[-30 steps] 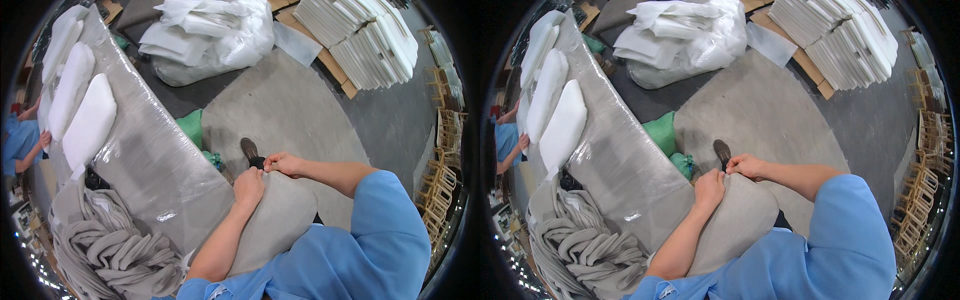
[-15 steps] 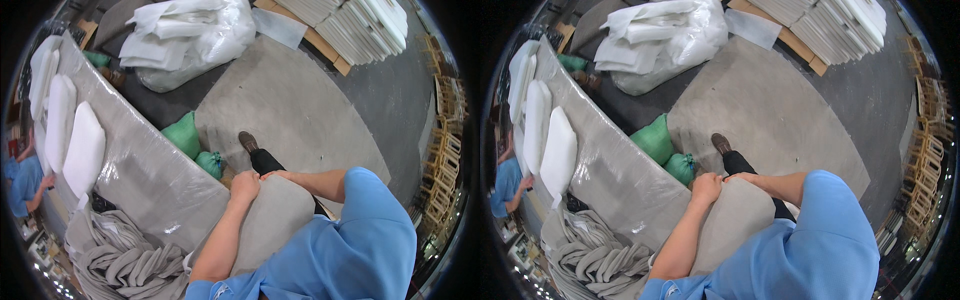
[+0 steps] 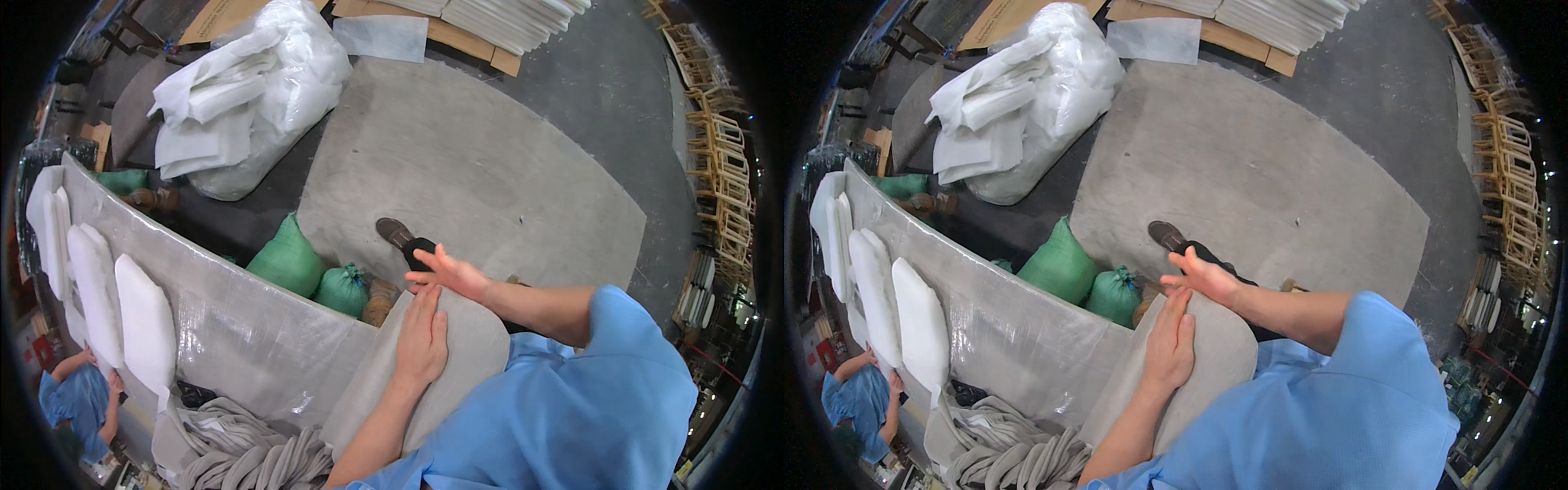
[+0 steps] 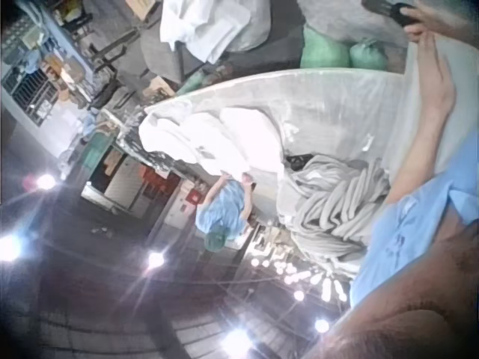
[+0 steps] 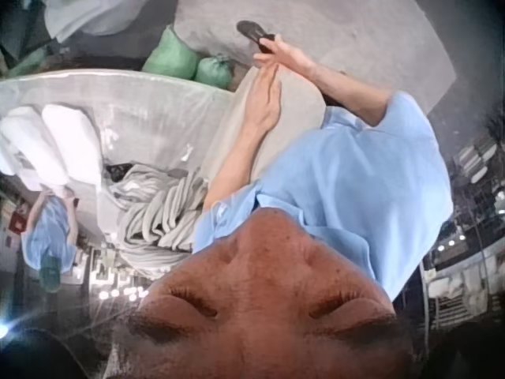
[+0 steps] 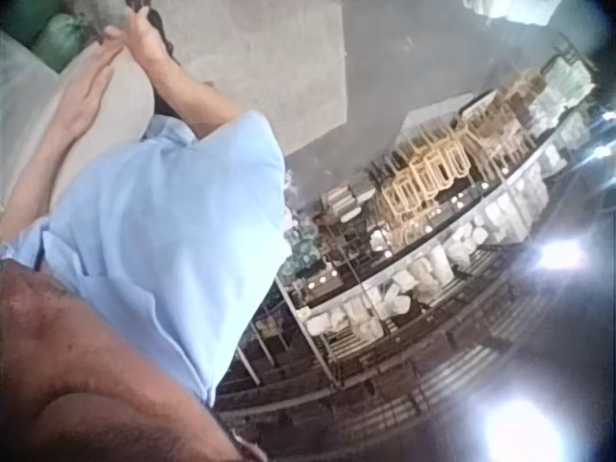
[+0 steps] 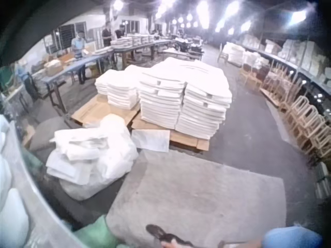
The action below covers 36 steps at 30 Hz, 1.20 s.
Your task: The person inserts white foam cushions into gray fabric covers at a worktable, then places the finished cushions onto a nearby stack. The person repeats this process for multiple cushions throughout the clip.
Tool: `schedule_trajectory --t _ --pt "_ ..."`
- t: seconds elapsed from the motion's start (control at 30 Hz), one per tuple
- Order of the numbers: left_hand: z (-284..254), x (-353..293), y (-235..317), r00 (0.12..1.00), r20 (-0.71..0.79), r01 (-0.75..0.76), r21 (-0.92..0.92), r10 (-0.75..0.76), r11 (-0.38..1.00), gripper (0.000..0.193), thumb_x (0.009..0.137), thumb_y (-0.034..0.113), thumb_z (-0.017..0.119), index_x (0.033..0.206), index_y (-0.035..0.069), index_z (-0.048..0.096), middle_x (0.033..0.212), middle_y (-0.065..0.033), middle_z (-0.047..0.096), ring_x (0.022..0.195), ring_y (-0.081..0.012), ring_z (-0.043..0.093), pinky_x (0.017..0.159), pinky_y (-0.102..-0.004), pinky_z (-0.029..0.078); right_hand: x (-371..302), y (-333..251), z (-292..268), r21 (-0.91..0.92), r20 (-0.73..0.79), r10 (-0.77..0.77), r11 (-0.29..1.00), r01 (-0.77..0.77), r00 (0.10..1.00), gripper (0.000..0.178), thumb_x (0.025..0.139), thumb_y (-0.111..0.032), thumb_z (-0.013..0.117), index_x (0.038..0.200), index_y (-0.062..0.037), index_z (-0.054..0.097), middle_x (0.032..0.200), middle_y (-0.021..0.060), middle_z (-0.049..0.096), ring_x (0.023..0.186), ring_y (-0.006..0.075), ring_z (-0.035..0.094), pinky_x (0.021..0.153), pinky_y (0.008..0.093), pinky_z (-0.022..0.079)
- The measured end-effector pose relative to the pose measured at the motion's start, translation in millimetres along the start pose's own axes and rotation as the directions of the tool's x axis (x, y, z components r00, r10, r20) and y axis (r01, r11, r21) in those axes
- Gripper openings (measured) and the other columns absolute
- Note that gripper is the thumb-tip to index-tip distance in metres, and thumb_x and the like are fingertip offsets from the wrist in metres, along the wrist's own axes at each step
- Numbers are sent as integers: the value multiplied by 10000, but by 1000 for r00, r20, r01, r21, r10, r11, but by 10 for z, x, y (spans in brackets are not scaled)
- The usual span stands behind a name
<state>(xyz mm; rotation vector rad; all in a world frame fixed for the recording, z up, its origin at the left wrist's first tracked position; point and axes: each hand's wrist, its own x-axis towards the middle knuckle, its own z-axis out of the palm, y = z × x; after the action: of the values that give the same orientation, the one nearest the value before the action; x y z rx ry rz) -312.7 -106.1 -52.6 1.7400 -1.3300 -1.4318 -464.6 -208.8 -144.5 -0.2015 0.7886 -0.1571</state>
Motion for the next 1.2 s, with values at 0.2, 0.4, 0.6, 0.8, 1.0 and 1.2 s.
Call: schedule_trajectory --t 0.2,0.4,0.6,0.8,1.0,1.2 --pt "28 175 -46 1000 -16 -19 2 19 1000 452 1074 193 434 1469 -8 526 1485 -237 557 1406 -401 508 1179 -467 385 232 243 -280 186 70 108 975 -119 992 819 995 -765 463 1623 -254 337 1639 257 388 1464 356 458 1213 512 362" --pt "-25 240 -44 997 -31 72 -46 -73 996 439 1066 204 455 1423 -30 553 1444 -255 590 1327 -437 554 1157 -506 398 371 435 -237 529 110 182 822 -213 977 876 980 -749 518 1639 -214 300 1646 305 344 1453 393 468 1207 534 367" --pt "-132 -44 -323 976 -217 13 -4 -14 1000 551 1092 273 462 1570 2 416 1577 -242 480 1503 -401 413 1270 -499 273 267 -252 255 -295 -257 225 908 -298 940 1066 973 -756 540 1716 -184 33 1641 277 359 1475 365 429 1228 524 337" --pt "-450 -2010 -412 907 -185 416 253 -378 873 582 1083 333 507 1563 10 443 1590 -231 476 1528 -395 386 1283 -557 211 56 -669 1000 -895 -226 445 255 -365 867 877 1040 -476 634 1715 -213 141 1643 190 397 1458 277 446 1162 428 413" --pt "-158 -3403 118 224 -812 561 -345 -539 753 497 1094 289 513 1514 23 521 1502 -212 575 1410 -382 529 1170 -433 421 248 -530 1032 -960 -128 277 -275 -49 952 781 997 -390 707 1645 -123 362 1529 210 533 1370 295 549 1109 405 464" --pt "838 -2878 258 435 -431 -709 -706 -791 -5 719 1123 506 454 1659 79 235 1598 -110 453 1431 -248 491 1173 -481 408 -593 -97 2192 -525 475 674 -299 797 566 933 901 -486 790 1597 -17 382 1533 268 486 1399 423 512 1133 453 456"
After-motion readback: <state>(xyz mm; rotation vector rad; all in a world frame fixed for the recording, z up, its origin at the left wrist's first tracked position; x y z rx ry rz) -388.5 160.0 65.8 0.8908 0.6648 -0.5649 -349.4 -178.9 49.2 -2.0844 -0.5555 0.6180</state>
